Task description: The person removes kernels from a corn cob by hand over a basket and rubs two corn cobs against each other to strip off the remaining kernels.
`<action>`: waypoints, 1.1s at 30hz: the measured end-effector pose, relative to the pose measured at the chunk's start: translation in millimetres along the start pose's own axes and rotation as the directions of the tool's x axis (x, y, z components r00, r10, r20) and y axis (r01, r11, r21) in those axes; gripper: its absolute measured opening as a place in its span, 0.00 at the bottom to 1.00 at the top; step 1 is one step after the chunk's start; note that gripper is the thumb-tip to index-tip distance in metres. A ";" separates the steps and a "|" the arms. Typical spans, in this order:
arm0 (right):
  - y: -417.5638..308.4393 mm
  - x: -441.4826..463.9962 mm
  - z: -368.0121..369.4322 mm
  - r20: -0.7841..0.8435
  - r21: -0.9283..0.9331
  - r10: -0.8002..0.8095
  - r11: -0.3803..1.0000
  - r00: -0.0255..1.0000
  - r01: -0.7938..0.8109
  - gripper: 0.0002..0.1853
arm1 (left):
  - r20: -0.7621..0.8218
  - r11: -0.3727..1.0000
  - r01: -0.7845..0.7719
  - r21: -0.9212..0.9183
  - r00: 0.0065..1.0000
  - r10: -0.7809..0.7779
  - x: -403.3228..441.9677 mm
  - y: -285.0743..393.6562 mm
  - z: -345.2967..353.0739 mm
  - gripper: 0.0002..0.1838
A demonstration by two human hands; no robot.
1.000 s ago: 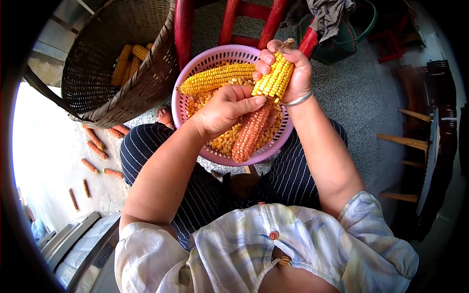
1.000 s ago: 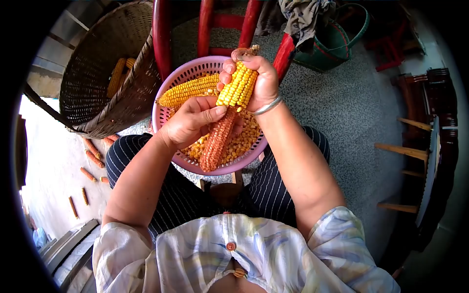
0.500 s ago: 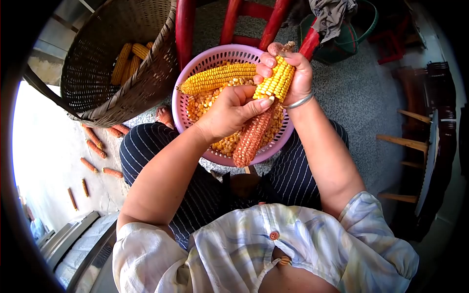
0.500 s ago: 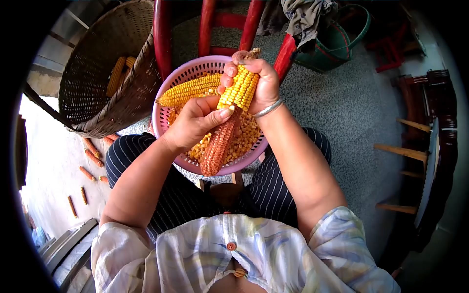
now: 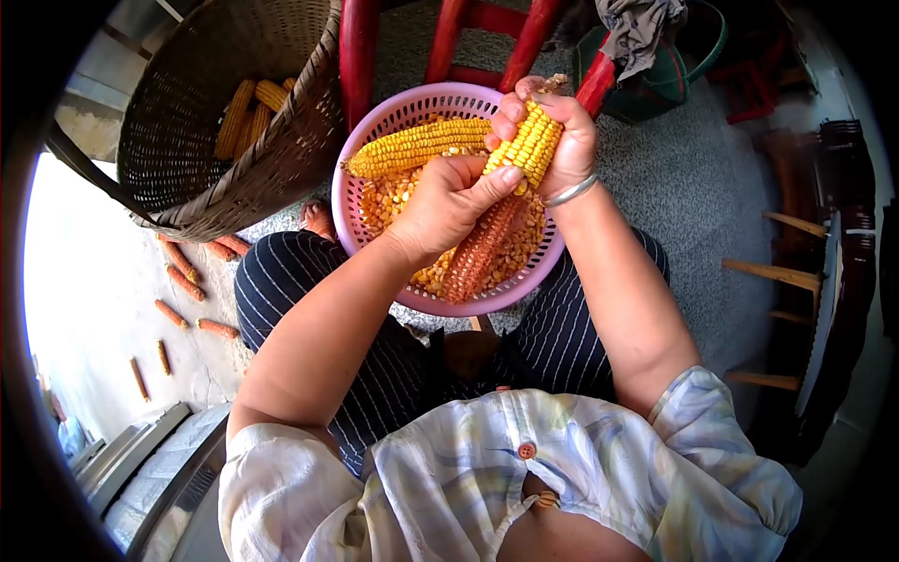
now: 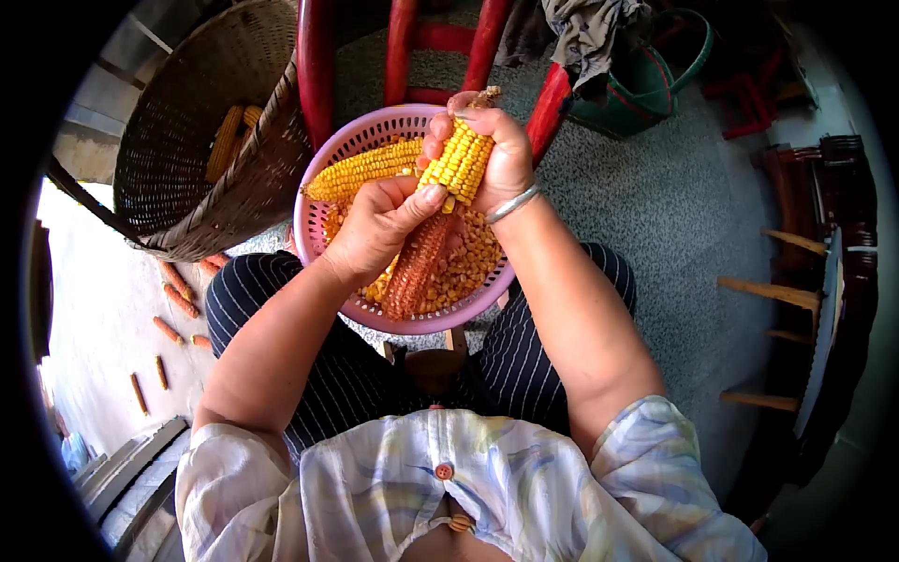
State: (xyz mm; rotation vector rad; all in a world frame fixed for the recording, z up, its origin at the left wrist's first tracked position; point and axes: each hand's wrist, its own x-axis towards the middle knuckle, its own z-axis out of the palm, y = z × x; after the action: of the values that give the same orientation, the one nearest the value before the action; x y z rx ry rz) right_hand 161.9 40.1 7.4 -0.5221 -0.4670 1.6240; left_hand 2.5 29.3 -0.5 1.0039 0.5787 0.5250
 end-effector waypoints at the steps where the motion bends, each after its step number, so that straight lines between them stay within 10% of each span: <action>1: 0.7 -0.4 3.2 -0.111 -0.081 -0.020 0.997 0.994 0.011 0.09 | -0.092 0.998 -0.023 0.061 0.995 0.028 -1.2 1.4 4.2 0.21; 5: 2.3 -0.7 2.3 -0.298 -0.292 -0.021 0.954 0.954 -0.070 0.08 | -0.141 0.956 -0.037 0.292 0.987 0.081 0.2 -0.2 0.7 0.23; 10: 1.2 -1.1 -0.7 -0.206 -0.126 -0.007 0.992 0.979 -0.019 0.07 | 0.016 0.932 0.264 -0.250 0.963 -0.268 -1.4 13.0 4.7 0.23; 20: 12.9 -1.9 11.7 -0.235 -0.347 -0.135 0.937 0.963 0.047 0.06 | -0.209 0.931 0.091 0.353 0.978 -0.016 3.6 -13.0 3.5 0.21; 26: 4.8 2.7 -2.8 -0.194 -0.142 -0.037 0.990 0.980 0.010 0.07 | -0.106 0.975 0.088 0.206 0.992 -0.067 2.8 3.0 2.5 0.26; 28: 2.7 3.1 -1.8 -0.190 -0.068 -0.058 0.997 0.980 0.046 0.06 | -0.021 0.943 0.232 -0.239 0.970 -0.244 2.0 17.4 4.9 0.24; 33: 6.5 3.0 -0.2 -0.217 -0.078 -0.108 0.993 0.970 0.093 0.06 | -0.017 0.993 0.115 0.039 0.993 -0.114 5.6 4.8 -1.4 0.22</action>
State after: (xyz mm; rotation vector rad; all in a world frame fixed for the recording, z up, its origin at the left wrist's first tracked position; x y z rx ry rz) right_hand 156.5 42.3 3.2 -0.7103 -0.3761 1.4374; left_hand 5.0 35.9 2.0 0.9992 0.6584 0.4212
